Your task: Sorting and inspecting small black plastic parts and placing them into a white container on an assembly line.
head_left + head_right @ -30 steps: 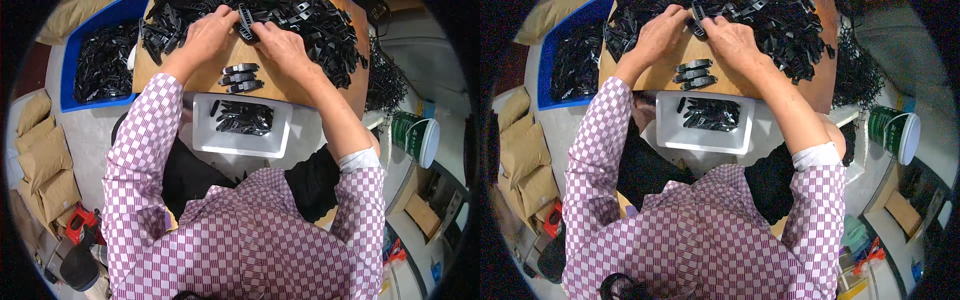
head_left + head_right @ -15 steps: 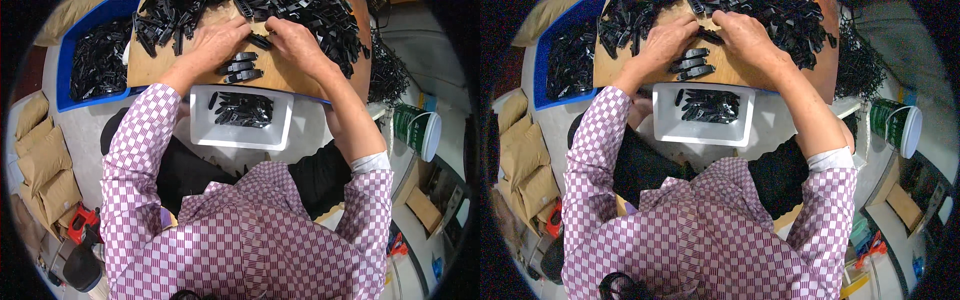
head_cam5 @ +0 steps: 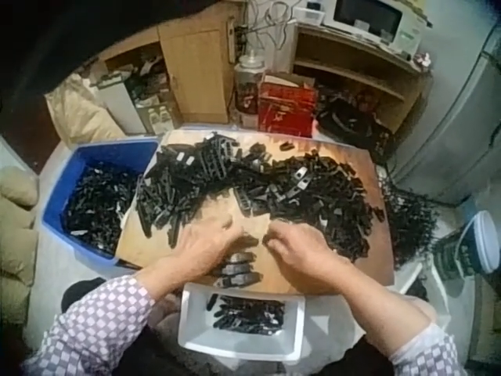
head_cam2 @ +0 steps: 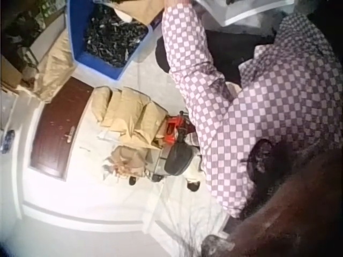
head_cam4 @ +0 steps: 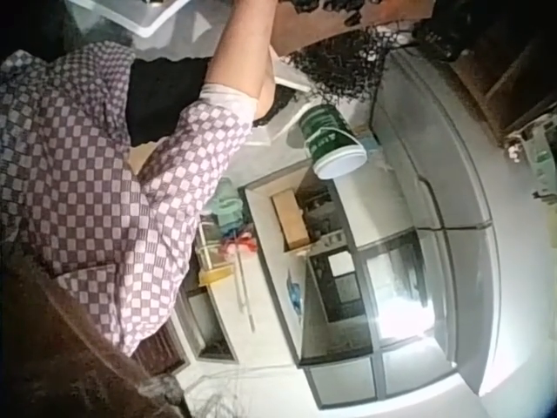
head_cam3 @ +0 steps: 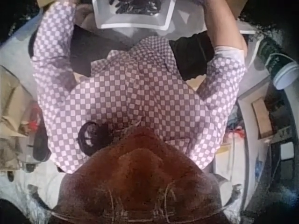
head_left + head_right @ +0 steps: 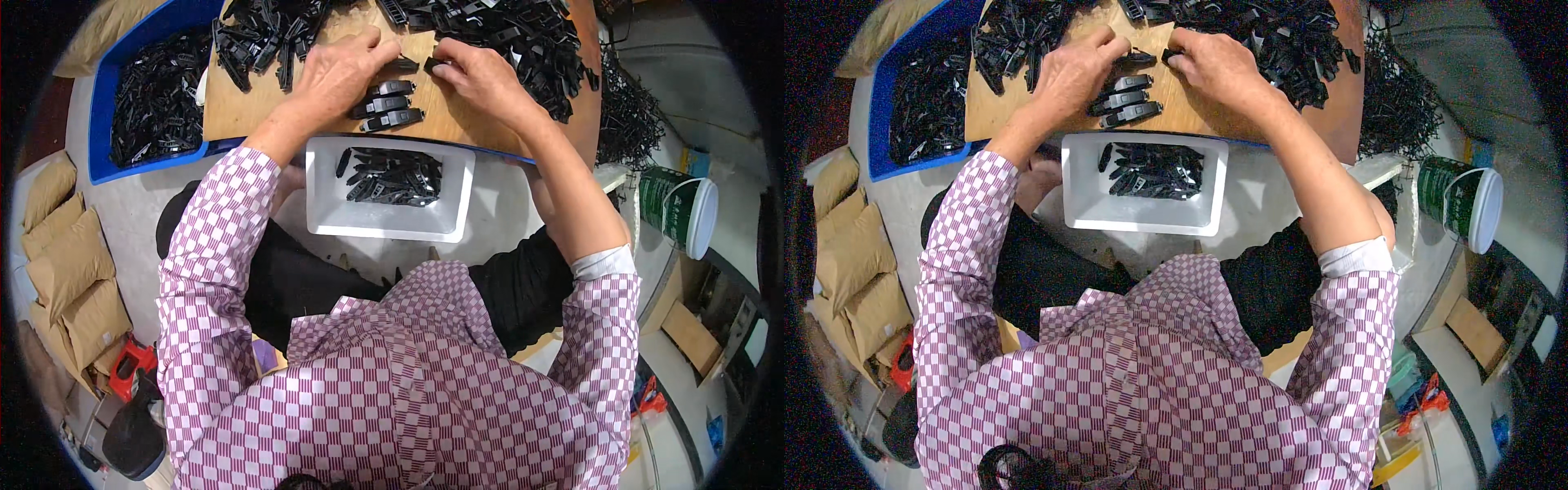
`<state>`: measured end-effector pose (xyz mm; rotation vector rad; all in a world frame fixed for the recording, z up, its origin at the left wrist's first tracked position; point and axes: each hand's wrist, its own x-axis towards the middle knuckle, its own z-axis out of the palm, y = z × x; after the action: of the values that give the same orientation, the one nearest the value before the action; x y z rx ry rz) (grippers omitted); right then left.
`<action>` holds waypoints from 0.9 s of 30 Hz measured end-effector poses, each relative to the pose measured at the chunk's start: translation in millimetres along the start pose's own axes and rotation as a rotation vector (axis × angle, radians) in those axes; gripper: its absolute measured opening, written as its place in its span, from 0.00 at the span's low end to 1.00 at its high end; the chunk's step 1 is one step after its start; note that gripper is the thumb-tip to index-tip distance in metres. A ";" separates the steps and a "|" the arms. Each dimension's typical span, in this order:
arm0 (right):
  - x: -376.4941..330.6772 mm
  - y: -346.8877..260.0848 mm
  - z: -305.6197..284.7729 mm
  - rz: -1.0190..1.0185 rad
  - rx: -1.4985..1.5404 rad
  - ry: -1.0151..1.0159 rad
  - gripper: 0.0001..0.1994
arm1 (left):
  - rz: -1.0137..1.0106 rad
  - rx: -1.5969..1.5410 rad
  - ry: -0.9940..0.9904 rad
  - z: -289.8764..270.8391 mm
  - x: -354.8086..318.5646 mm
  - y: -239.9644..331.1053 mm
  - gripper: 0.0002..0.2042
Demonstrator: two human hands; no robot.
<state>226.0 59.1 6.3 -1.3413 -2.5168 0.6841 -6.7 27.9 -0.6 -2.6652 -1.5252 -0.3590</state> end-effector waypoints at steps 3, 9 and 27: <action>-0.5 -2.0 1.5 0.096 -0.046 0.057 0.10 | 0.070 0.040 0.045 4.8 -4.0 4.0 0.11; -7.2 2.1 6.0 -0.095 -0.304 0.184 0.11 | 0.154 -0.037 0.157 1.7 -14.3 4.8 0.14; -3.7 -4.6 -4.6 -0.358 -0.237 0.159 0.09 | -0.009 -0.264 -0.002 -3.5 -8.5 -6.1 0.08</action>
<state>226.5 55.2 12.7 -0.9222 -2.6652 0.2051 -16.7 23.4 0.4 -2.8529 -1.5920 -0.5977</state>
